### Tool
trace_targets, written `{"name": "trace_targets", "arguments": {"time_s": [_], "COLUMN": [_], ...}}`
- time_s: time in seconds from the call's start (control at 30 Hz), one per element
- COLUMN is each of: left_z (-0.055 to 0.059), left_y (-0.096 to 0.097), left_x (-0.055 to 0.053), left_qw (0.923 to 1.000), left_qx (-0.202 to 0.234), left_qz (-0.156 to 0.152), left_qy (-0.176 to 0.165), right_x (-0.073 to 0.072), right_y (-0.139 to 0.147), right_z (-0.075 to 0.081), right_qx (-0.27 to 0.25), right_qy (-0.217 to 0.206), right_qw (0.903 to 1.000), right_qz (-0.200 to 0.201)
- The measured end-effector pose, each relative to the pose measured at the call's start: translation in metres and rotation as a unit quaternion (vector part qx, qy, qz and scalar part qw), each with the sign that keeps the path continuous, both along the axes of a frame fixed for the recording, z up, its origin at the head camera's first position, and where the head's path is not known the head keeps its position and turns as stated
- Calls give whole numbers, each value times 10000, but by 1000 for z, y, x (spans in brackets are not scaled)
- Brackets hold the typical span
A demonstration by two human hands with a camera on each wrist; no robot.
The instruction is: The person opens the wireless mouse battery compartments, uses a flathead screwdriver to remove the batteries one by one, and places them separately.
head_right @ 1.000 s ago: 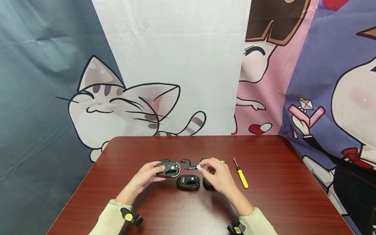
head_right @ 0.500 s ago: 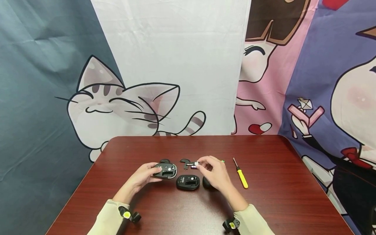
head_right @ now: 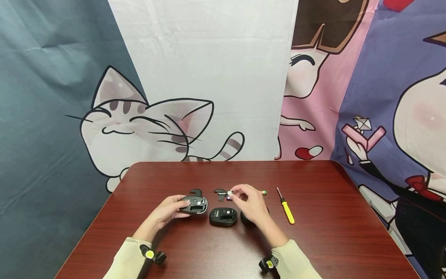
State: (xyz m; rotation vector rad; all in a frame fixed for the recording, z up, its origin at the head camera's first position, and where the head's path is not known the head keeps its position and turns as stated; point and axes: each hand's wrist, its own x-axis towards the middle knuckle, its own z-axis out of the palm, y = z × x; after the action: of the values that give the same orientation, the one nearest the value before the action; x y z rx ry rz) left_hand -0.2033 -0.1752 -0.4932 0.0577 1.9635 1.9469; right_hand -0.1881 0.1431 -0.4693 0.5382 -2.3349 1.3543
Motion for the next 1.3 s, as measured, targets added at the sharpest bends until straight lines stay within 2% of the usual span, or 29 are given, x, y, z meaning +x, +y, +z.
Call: {"name": "trace_targets", "arguments": {"time_s": [0.57,0.83,1.03,1.3], "left_z": [-10,-14,-18,-22], "left_y": [-12,-14,-15,-15], "left_x": [1,1,2,2], "left_qw": [9998,9996,9994,9993], "left_qx": [-103,-205,-228,-281], "left_qz": [-94,-128,-241,-228], "left_qy": [-107,-110,-74,-69], "right_x": [-8,-10,-13,-17], "right_y": [-16,-24,-29,-36], "right_z": [-7,-9,-9,-11], "right_qx": [-60,30,77,95], "right_qy": [-121,-430,-486,-636], "right_qw": [9999,9991,9988,9979], "right_qz": [-31,6,10,15]}}
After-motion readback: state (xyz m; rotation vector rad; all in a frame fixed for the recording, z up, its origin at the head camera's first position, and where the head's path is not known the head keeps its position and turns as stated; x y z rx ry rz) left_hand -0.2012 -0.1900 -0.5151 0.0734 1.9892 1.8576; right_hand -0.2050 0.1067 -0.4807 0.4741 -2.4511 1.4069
